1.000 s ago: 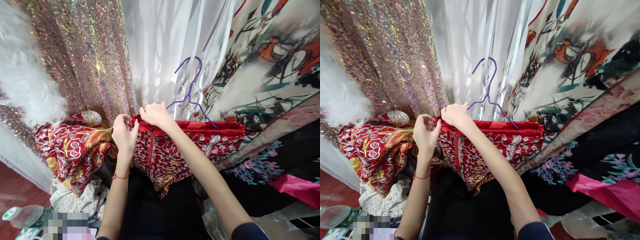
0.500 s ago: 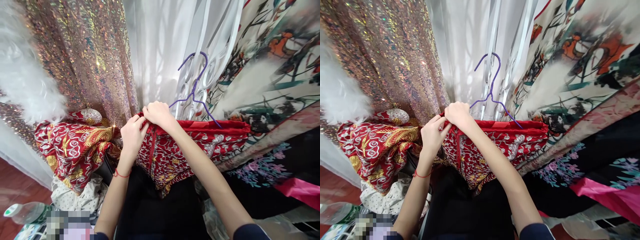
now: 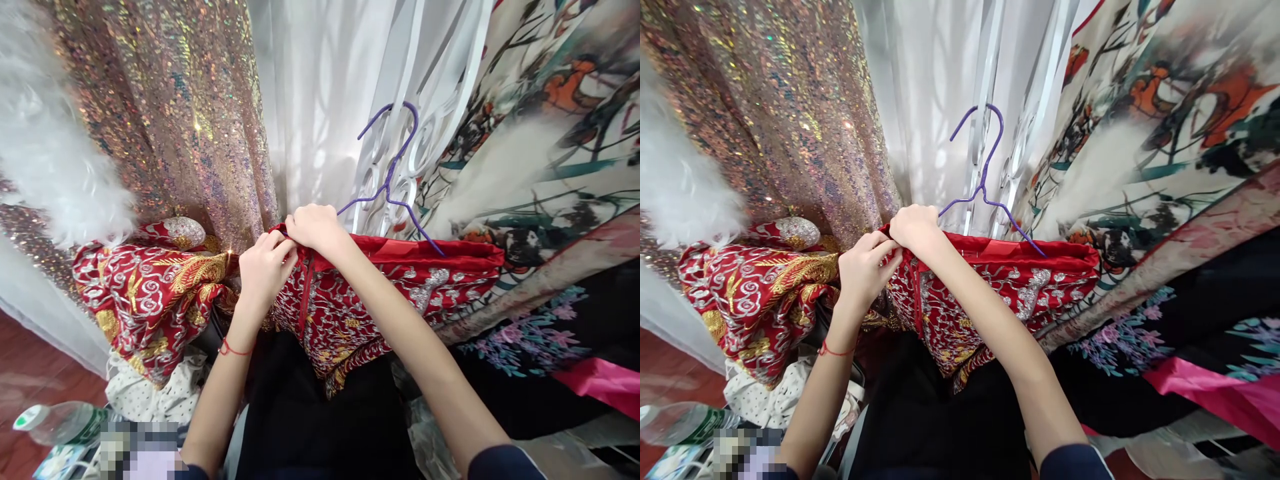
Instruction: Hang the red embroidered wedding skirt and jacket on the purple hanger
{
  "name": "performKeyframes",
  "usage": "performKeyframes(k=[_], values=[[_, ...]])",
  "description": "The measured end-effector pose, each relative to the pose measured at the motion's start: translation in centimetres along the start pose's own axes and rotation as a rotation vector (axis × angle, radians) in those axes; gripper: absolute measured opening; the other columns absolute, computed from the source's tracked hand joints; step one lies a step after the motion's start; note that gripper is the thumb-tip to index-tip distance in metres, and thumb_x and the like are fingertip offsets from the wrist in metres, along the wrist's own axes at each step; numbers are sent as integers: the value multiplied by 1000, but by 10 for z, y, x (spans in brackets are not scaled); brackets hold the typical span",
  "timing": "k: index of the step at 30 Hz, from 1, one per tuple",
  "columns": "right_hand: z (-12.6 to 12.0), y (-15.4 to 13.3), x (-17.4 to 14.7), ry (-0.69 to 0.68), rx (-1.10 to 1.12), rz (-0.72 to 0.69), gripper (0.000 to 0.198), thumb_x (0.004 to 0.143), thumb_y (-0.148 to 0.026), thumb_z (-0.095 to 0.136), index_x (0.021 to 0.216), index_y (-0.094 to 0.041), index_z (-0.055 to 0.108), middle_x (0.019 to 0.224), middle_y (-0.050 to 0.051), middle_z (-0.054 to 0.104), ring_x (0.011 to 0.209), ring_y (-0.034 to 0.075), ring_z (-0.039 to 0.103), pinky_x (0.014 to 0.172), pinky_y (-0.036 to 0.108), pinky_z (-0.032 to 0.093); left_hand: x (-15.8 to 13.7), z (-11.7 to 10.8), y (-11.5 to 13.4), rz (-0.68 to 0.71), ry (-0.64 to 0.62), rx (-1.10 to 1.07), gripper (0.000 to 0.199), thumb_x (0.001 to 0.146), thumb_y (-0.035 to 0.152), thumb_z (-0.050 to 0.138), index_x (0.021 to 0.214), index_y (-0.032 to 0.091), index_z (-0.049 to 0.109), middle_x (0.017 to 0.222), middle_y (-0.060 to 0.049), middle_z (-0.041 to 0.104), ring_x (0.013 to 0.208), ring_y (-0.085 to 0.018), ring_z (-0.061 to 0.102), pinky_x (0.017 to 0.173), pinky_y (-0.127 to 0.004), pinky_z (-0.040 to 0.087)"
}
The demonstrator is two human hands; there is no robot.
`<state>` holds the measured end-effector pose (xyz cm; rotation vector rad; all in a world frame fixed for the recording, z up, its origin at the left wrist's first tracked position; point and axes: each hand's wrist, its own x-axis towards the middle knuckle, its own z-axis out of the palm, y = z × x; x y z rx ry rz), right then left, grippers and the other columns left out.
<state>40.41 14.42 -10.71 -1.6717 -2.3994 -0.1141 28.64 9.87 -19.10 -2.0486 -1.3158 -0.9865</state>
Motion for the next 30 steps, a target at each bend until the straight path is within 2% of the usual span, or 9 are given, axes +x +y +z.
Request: performKeyframes(k=[2, 6, 7, 12, 16, 21, 26, 28, 30], values=[[-1, 3, -7, 71, 0, -13, 40, 96, -19, 35, 105, -9, 73, 104, 20, 74, 101, 28, 67, 85, 37, 44, -2, 0, -1, -28, -35, 21, 15, 93, 26, 59, 87, 22, 72, 84, -3, 69, 80, -16, 61, 62, -27, 38], [-2, 11, -27, 293, -29, -160, 36, 98, -19, 36, 111, -10, 69, 112, 18, 70, 110, 29, 60, 90, 38, 40, -8, 1, -4, -108, -118, 3, 16, 93, 29, 58, 90, 23, 73, 72, -1, 64, 72, -15, 60, 58, -26, 34], [-1, 13, -32, 285, -15, -162, 35, 98, -21, 38, 109, -11, 69, 109, 17, 70, 107, 28, 61, 87, 36, 41, -9, 1, -4, -124, -109, -25, 17, 93, 30, 58, 91, 23, 73, 71, 0, 63, 71, -14, 59, 58, -26, 34], [9, 21, -45, 34, 167, -22, 30, 97, -33, 49, 96, -13, 72, 86, 10, 71, 77, 20, 62, 67, 31, 38, -14, 5, -1, -232, 61, -289, 18, 94, 28, 56, 93, 20, 73, 68, 2, 56, 61, -10, 50, 61, -23, 38], [14, 28, -45, 0, 313, -130, 17, 91, -22, 55, 97, -15, 69, 84, 5, 70, 75, 15, 59, 68, 27, 39, -13, 11, 3, -299, 149, -456, 17, 92, 28, 59, 95, 20, 73, 68, 2, 51, 62, -10, 48, 62, -22, 41], [15, 31, -53, 55, 429, -295, 27, 89, -16, 53, 116, -14, 58, 93, 3, 69, 77, 13, 58, 72, 26, 41, -7, 16, 6, -362, 183, -559, 14, 89, 25, 63, 96, 20, 73, 80, 0, 56, 63, -9, 49, 58, -22, 40], [20, 35, -49, 191, 427, -257, 17, 93, -12, 47, 99, -14, 62, 98, 6, 69, 84, 14, 60, 77, 27, 41, -4, 17, 8, -374, 194, -583, 14, 91, 30, 62, 95, 21, 72, 84, -1, 57, 69, -10, 51, 60, -22, 40], [21, 37, -46, 234, 346, -242, 20, 94, -12, 45, 98, -14, 64, 100, 6, 70, 86, 15, 61, 76, 27, 41, -5, 18, 6, -467, 247, -532, 17, 88, 35, 66, 94, 19, 68, 83, 0, 56, 69, -10, 51, 63, -22, 41], [21, 39, -45, 246, 217, -208, 23, 97, -13, 44, 102, -15, 66, 103, 7, 71, 86, 16, 63, 71, 28, 39, -7, 23, 3, -635, 259, -468, 28, 82, 43, 71, 90, 18, 62, 75, 3, 54, 64, -10, 49, 64, -23, 39]])
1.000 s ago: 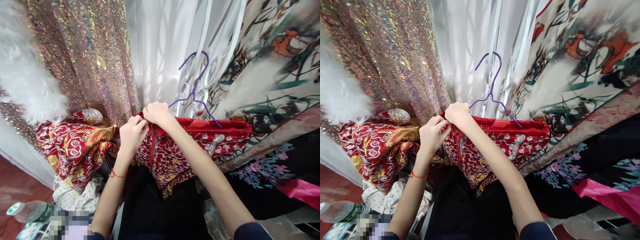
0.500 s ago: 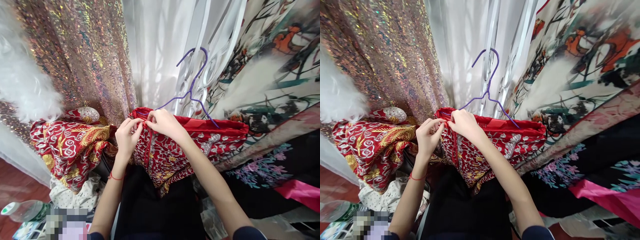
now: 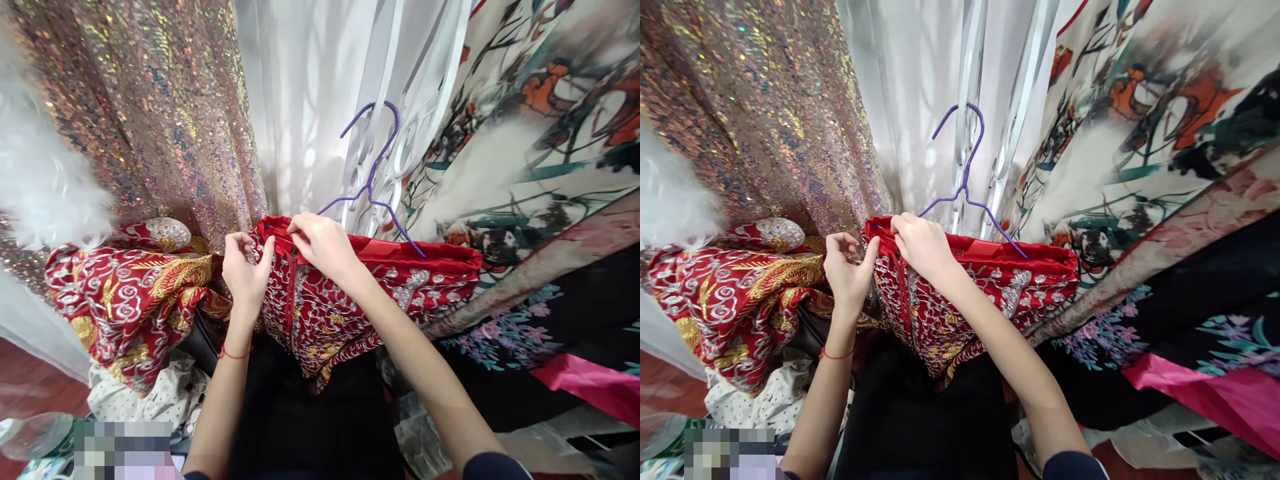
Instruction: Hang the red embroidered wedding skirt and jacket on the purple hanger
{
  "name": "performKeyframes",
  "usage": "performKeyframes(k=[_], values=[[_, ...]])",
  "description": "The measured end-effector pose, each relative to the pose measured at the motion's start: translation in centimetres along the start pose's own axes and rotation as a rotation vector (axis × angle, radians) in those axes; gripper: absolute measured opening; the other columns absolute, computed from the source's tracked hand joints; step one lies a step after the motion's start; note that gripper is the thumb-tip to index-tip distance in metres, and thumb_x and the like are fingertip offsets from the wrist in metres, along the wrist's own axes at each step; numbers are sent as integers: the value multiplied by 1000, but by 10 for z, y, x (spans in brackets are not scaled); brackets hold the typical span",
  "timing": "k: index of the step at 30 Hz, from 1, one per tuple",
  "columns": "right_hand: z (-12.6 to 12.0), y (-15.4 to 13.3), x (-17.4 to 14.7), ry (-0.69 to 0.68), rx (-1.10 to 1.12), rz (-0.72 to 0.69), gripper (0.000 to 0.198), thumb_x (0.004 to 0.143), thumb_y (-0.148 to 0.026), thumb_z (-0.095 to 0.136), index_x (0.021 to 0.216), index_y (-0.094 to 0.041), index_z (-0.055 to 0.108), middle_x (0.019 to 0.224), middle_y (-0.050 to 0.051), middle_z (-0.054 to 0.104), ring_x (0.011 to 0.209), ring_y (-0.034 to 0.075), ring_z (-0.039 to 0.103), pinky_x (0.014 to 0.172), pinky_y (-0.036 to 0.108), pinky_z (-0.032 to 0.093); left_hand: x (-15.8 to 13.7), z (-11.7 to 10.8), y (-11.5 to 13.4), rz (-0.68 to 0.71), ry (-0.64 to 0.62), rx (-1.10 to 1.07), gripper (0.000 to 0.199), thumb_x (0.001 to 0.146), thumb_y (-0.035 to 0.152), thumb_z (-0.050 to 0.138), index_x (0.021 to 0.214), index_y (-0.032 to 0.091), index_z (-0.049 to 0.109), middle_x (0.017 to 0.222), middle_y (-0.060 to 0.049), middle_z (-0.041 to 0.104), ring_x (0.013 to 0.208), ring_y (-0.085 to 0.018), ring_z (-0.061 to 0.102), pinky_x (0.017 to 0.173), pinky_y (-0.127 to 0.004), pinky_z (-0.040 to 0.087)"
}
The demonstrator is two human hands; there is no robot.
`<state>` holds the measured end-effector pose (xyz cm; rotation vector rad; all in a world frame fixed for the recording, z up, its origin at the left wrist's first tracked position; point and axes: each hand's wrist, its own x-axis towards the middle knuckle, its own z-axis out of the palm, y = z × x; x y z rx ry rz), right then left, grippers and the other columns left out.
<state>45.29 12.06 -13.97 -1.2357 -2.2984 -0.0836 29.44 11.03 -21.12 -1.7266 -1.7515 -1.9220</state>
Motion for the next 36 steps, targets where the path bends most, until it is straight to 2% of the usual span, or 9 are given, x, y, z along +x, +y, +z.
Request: performKeyframes(k=[5, 9, 12, 14, 16, 20, 26, 32, 36], values=[[5, 5, -6, -136, -232, 46, 29, 99, -15, 44, 105, -17, 72, 99, 9, 74, 87, 20, 67, 65, 29, 38, -7, 8, -16, -166, -344, -234, 39, 88, 42, 57, 58, 19, 46, 55, 4, 45, 54, -9, 41, 58, -24, 34], [2, 13, -10, -226, -111, 88, 32, 97, -17, 46, 111, -20, 75, 110, 9, 76, 99, 24, 67, 79, 34, 46, -11, 2, -7, -239, -245, -546, 38, 83, 30, 56, 53, 20, 37, 49, 5, 37, 47, -7, 33, 51, -23, 30], [-7, 18, -10, -408, 135, 67, 31, 95, -20, 49, 109, -26, 76, 115, 3, 75, 100, 22, 67, 85, 35, 47, -7, -5, 10, -243, -219, -677, 38, 82, 27, 58, 53, 20, 35, 47, 7, 32, 43, -6, 29, 48, -22, 29], [-12, 18, -10, -541, 266, 98, 34, 98, -32, 47, 88, -22, 78, 98, 4, 77, 85, 21, 67, 81, 34, 47, -3, -5, 20, -222, -221, -710, 38, 83, 27, 58, 52, 20, 37, 47, 7, 33, 43, -6, 30, 49, -21, 32], [-15, 15, -12, -595, 314, 160, 61, 100, -52, 38, 60, -19, 69, 72, 7, 72, 67, 20, 62, 72, 35, 44, 1, -1, 27, -202, -216, -715, 38, 84, 28, 59, 52, 19, 40, 47, 6, 37, 43, -6, 34, 50, -21, 35], [-16, 8, -21, -563, 326, 204, 77, 95, -74, 18, 45, -21, 44, 52, 6, 56, 52, 17, 51, 61, 35, 36, 2, 7, 29, -164, -228, -693, 40, 87, 34, 61, 54, 18, 46, 51, 5, 44, 46, -6, 38, 50, -19, 36], [-19, 13, -27, -498, 430, 227, 63, 99, -63, 31, 52, -22, 32, 50, -2, 44, 47, 11, 39, 55, 30, 29, -12, 3, 23, -180, -266, -698, 38, 90, 43, 60, 63, 17, 54, 60, 3, 52, 50, -6, 44, 48, -19, 35], [-24, 2, -45, -364, 476, 96, 41, 104, -37, 36, 74, -19, 58, 70, -1, 62, 66, 12, 54, 66, 27, 35, -53, 5, 14, -141, -265, -647, 28, 88, 47, 66, 85, 19, 60, 72, 2, 59, 62, -9, 54, 63, -20, 47], [-18, -5, -58, -98, 397, 86, 34, 100, -30, 47, 77, -17, 68, 73, 1, 68, 66, 13, 58, 68, 27, 38, -86, 13, 6, -268, -308, -773, 28, 94, 48, 59, 89, 20, 57, 55, 8, 46, 46, -6, 41, 49, -18, 36]])
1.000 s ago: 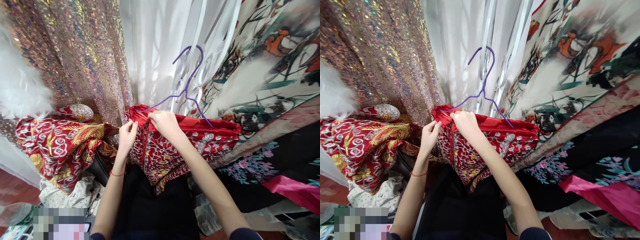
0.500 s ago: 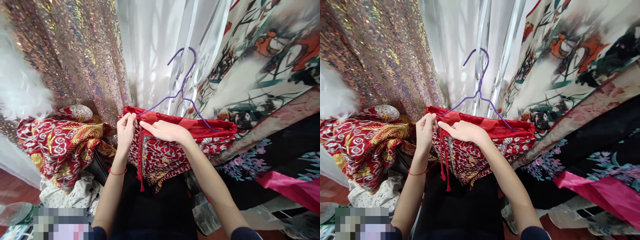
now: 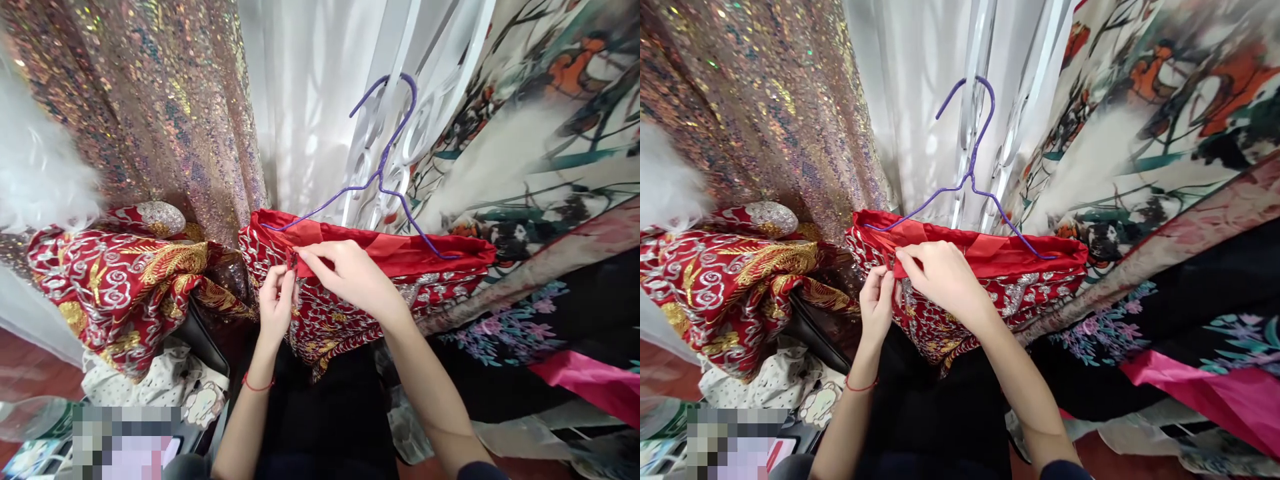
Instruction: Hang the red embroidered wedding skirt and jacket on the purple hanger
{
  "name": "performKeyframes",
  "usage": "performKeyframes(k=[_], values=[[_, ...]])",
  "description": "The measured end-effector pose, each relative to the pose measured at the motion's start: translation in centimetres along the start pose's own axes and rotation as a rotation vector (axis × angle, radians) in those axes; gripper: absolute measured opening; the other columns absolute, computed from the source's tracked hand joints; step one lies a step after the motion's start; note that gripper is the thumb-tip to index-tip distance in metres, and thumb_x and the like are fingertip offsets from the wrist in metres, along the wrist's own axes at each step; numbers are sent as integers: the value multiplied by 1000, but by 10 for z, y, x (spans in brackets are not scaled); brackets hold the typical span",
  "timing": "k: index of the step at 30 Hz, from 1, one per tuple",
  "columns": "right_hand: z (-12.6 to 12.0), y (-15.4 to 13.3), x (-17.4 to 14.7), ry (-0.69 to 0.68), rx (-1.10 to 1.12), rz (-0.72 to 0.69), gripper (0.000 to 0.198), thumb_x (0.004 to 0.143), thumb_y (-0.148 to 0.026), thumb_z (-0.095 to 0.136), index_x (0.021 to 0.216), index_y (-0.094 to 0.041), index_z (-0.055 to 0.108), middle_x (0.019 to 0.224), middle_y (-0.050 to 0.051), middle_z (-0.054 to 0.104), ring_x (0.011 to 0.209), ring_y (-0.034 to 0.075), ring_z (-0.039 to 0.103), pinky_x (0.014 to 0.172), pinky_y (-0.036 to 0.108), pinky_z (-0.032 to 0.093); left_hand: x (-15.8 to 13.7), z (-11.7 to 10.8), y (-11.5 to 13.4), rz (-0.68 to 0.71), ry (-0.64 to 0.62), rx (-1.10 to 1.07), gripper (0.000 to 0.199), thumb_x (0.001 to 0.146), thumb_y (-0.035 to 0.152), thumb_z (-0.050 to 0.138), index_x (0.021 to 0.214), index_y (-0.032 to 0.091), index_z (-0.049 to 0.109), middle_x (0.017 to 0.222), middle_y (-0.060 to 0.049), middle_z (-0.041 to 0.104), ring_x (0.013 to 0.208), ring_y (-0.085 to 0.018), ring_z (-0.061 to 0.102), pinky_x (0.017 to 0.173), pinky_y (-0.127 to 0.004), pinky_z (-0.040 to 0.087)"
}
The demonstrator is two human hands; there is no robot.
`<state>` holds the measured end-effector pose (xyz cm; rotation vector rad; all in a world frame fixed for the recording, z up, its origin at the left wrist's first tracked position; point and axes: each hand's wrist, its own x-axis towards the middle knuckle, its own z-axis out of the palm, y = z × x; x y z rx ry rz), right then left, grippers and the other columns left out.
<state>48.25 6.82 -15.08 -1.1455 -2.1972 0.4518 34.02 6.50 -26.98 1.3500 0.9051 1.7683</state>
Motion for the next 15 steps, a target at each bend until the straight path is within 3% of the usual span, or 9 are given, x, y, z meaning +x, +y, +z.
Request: performKeyframes(k=[2, 5, 7, 9, 12, 15], values=[[9, 2, -6, 269, 7, -1, 39, 99, -30, 49, 68, -17, 67, 73, 2, 70, 67, 14, 60, 71, 28, 40, -12, 2, -7, -72, 77, -63, 31, 92, 51, 61, 86, 20, 57, 53, 9, 37, 44, -5, 33, 44, -17, 28], [35, 5, -21, 718, 76, 3, 41, 99, -30, 50, 63, -19, 65, 76, 4, 72, 75, 16, 64, 80, 32, 44, -31, 4, -14, -216, 205, -134, 38, 85, 57, 67, 86, 20, 58, 60, 7, 40, 48, -3, 32, 46, -15, 28], [61, 9, -33, 860, 183, 30, 42, 99, -29, 48, 61, -20, 63, 71, 3, 70, 72, 16, 64, 80, 33, 45, -44, 5, -21, -312, 249, -166, 42, 82, 60, 69, 85, 19, 59, 64, 6, 42, 51, -3, 33, 49, -14, 30], [89, 16, -44, 817, 304, 127, 42, 99, -32, 49, 60, -20, 61, 63, 1, 66, 66, 15, 62, 76, 33, 47, -54, 4, -29, -373, 222, -170, 46, 81, 63, 68, 82, 18, 59, 62, 6, 38, 52, -4, 31, 50, -16, 30], [126, 28, -54, 591, 599, 326, 23, 92, -39, 60, 81, -21, 66, 80, 3, 71, 77, 18, 67, 78, 33, 52, -60, -3, -39, -407, 144, -118, 51, 81, 68, 64, 75, 17, 56, 58, 7, 33, 52, -6, 29, 49, -19, 28], [147, 36, -55, 375, 980, 385, 21, 86, -42, 69, 94, -22, 66, 89, 3, 71, 82, 17, 68, 80, 32, 56, -55, -14, -40, -383, 156, -32, 53, 82, 70, 60, 71, 19, 51, 58, 6, 34, 52, -8, 29, 49, -21, 29]])
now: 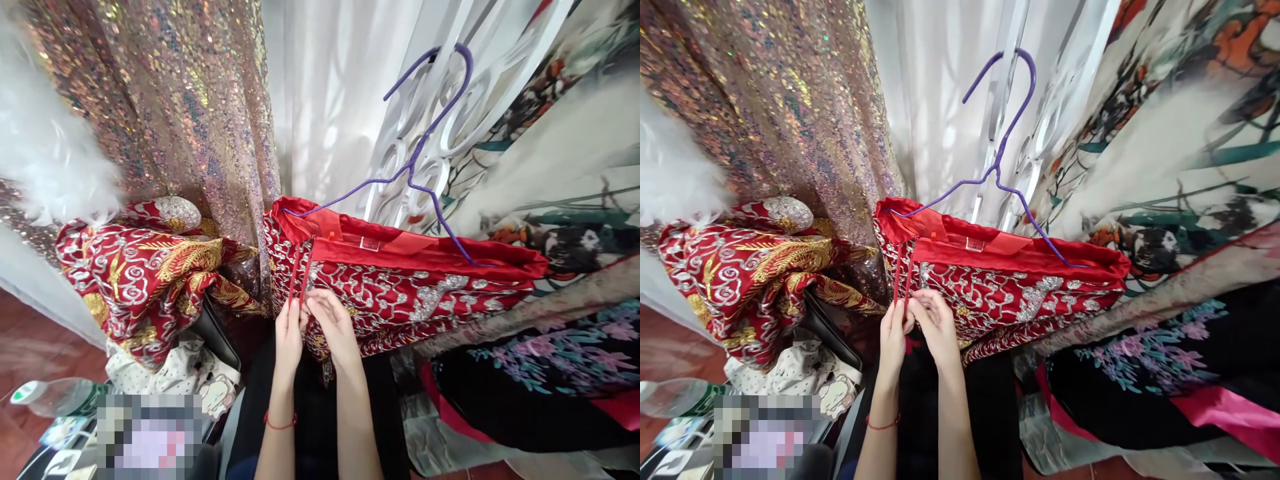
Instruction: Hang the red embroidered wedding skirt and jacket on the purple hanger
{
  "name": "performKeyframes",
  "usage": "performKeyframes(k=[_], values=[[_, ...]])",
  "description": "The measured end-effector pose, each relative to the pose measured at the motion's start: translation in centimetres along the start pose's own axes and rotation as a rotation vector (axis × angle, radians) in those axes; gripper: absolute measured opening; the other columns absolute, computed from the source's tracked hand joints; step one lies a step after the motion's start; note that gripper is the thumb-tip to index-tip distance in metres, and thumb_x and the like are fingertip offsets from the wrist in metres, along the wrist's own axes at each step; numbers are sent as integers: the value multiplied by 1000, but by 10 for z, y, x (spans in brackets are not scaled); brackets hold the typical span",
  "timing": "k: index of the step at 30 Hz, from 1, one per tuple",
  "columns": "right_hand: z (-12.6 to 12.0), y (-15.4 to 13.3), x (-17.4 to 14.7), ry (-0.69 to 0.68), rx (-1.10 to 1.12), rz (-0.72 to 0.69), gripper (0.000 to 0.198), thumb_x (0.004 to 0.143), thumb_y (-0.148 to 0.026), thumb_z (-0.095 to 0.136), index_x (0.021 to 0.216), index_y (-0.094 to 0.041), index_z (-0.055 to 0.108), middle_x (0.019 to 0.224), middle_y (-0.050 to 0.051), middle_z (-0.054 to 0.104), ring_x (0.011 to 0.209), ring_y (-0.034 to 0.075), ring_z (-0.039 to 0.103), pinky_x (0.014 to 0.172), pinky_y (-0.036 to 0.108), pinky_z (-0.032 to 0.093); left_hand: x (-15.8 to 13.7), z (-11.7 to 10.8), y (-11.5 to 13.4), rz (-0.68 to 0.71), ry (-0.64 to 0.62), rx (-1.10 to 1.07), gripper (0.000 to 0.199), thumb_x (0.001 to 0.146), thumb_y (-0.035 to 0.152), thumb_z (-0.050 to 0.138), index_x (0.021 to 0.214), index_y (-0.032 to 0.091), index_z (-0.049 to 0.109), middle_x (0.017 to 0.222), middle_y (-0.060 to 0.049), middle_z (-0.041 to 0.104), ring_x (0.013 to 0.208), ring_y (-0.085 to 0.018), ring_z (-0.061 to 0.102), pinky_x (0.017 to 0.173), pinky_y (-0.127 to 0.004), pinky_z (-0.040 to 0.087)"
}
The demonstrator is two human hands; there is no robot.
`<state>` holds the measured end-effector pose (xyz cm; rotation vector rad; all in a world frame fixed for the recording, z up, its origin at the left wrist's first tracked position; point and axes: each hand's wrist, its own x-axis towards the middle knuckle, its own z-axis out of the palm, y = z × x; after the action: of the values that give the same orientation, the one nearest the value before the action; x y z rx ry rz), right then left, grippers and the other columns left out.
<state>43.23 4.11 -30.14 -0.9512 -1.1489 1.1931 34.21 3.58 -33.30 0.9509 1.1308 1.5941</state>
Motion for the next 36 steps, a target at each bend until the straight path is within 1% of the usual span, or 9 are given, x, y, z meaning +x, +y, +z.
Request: performKeyframes(k=[3, 6, 13, 16, 19, 21, 25, 28, 36], values=[[3, 4, 2, -65, 115, 31, 21, 84, -44, 70, 84, -23, 65, 80, 1, 66, 69, 15, 62, 63, 27, 56, 3, -7, 5, 6, -23, 84, 53, 84, 70, 56, 69, 19, 52, 61, 3, 39, 56, -10, 35, 52, -23, 33], [7, -1, 3, -80, 131, 34, 24, 85, -46, 68, 85, -23, 66, 89, 4, 69, 67, 15, 61, 47, 24, 49, 1, -8, 8, -56, -144, 111, 57, 83, 71, 56, 62, 19, 45, 60, 2, 40, 57, -11, 35, 52, -25, 32], [14, -7, 3, 28, 389, 133, 40, 90, -48, 63, 122, -27, 51, 82, 2, 75, 65, 17, 68, 49, 24, 48, -4, -3, 10, -150, -284, 12, 59, 82, 68, 56, 56, 21, 33, 53, 6, 26, 49, -7, 23, 46, -24, 22], [13, -4, 2, -8, 371, 157, 35, 86, -51, 66, 106, -24, 55, 78, 2, 73, 56, 14, 62, 40, 21, 40, -4, -4, 10, -151, -287, 11, 52, 85, 61, 57, 58, 19, 44, 53, 4, 36, 48, -8, 32, 48, -24, 29], [9, -2, 0, 3, 379, 125, 30, 86, -50, 67, 93, -24, 53, 79, -1, 71, 42, 7, 45, 35, 19, 29, -4, -5, 8, -108, -298, 66, 52, 89, 57, 55, 56, 18, 50, 55, 0, 48, 53, -11, 43, 55, -26, 38], [5, -2, -2, 24, 371, 93, 27, 86, -47, 67, 89, -24, 54, 80, -2, 70, 42, 5, 39, 37, 19, 29, -4, -4, 6, -73, -282, 104, 48, 90, 54, 57, 59, 17, 57, 63, -2, 58, 60, -14, 51, 63, -27, 44], [1, -3, -3, 44, 236, -5, 21, 84, -42, 70, 85, -23, 61, 83, 1, 67, 70, 13, 60, 65, 25, 51, -2, -3, 5, 2, -212, 155, 30, 88, 47, 63, 87, 18, 69, 94, -6, 71, 87, -19, 65, 86, -30, 50], [3, -3, -3, 104, 123, -44, 21, 84, -42, 69, 87, -23, 63, 85, 1, 65, 82, 17, 63, 82, 31, 53, 0, -8, 10, 39, -85, 134, 28, 90, 46, 62, 102, 20, 67, 106, -6, 71, 100, -20, 67, 93, -31, 51], [20, 12, -9, 167, 161, -11, 24, 89, -43, 63, 100, -25, 52, 78, -3, 62, 71, 13, 60, 73, 27, 51, -9, -13, 24, 35, -51, 83, 36, 85, 46, 69, 110, 21, 70, 116, -8, 72, 111, -21, 67, 101, -32, 50]])
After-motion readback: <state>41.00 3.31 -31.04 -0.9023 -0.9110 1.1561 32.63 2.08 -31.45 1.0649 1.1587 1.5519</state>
